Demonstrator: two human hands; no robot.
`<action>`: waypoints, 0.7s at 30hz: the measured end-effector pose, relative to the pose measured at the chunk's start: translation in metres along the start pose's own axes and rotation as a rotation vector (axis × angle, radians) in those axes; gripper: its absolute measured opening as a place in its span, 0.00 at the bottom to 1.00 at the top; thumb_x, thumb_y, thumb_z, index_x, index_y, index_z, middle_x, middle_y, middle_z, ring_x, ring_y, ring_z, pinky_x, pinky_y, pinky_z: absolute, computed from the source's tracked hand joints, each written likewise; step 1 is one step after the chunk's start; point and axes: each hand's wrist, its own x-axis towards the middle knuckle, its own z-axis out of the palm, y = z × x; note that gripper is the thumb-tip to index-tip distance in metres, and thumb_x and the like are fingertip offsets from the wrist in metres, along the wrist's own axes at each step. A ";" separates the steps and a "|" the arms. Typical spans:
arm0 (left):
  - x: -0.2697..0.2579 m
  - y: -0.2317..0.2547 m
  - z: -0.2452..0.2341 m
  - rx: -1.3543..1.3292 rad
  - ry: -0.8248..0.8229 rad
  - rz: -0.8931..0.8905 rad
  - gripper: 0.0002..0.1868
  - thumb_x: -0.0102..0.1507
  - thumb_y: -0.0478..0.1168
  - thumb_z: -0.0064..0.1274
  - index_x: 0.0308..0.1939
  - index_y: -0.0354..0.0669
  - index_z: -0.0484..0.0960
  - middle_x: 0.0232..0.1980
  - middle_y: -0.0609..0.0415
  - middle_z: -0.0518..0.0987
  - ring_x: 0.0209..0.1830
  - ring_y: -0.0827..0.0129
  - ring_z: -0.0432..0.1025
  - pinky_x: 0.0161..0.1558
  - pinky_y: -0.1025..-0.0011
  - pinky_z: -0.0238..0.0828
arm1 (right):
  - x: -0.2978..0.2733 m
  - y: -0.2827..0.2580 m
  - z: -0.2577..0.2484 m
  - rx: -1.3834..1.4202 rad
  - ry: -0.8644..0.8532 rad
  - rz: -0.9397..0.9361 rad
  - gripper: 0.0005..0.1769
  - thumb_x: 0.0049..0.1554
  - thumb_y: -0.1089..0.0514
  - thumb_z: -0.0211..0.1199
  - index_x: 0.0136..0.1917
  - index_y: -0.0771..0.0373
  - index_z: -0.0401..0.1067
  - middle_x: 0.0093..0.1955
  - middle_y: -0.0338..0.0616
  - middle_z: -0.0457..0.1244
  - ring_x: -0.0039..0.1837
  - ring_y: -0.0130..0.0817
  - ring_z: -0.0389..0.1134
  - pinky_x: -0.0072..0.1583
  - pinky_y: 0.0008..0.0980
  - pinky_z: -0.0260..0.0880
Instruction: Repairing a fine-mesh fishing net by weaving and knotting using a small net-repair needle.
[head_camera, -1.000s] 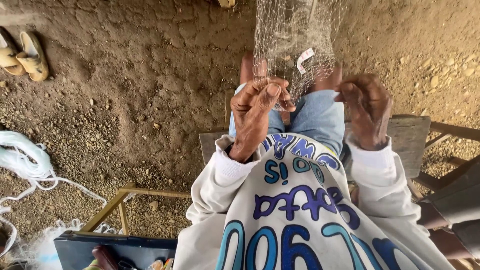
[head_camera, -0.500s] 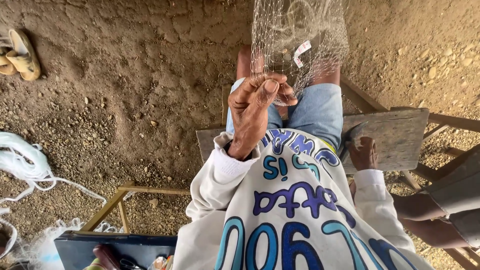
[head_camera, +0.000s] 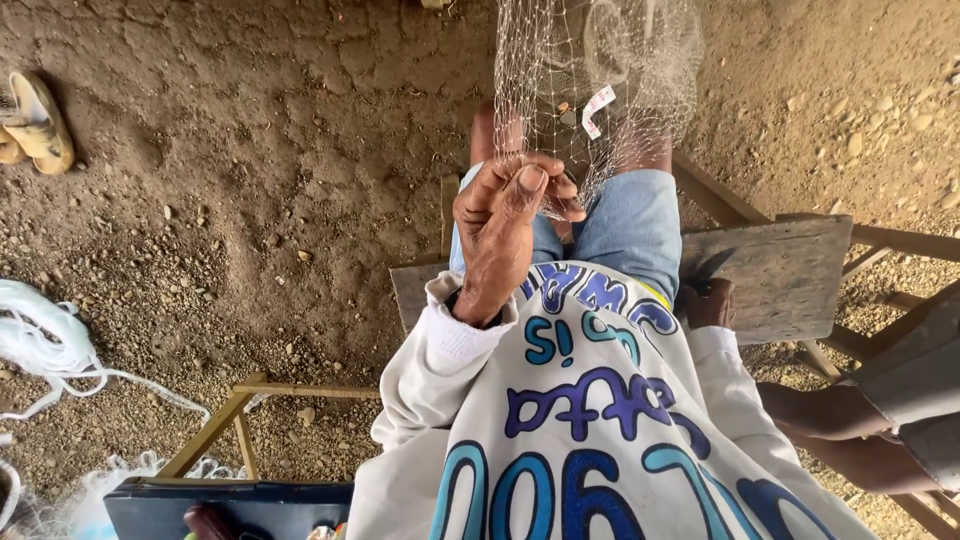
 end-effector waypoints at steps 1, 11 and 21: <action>0.001 0.000 0.001 -0.001 0.000 -0.001 0.12 0.61 0.39 0.47 0.36 0.30 0.74 0.28 0.38 0.75 0.27 0.62 0.73 0.29 0.67 0.75 | 0.002 -0.001 0.000 -0.001 0.001 0.001 0.25 0.48 0.50 0.64 0.54 0.63 0.60 0.42 0.45 0.60 0.48 0.45 0.64 0.49 0.43 0.61; -0.001 -0.004 0.004 -0.008 0.047 0.014 0.11 0.60 0.39 0.47 0.34 0.30 0.74 0.26 0.39 0.73 0.25 0.64 0.72 0.24 0.70 0.73 | -0.003 -0.035 -0.045 0.256 -0.083 -0.009 0.25 0.45 0.49 0.62 0.53 0.60 0.60 0.51 0.51 0.61 0.55 0.49 0.61 0.54 0.47 0.60; 0.005 -0.018 -0.011 -0.093 -0.065 0.088 0.11 0.60 0.35 0.47 0.39 0.24 0.71 0.21 0.43 0.69 0.20 0.68 0.63 0.28 0.72 0.64 | -0.016 -0.122 -0.059 0.319 -0.068 -0.706 0.25 0.47 0.50 0.58 0.55 0.59 0.57 0.44 0.62 0.60 0.46 0.66 0.62 0.47 0.58 0.61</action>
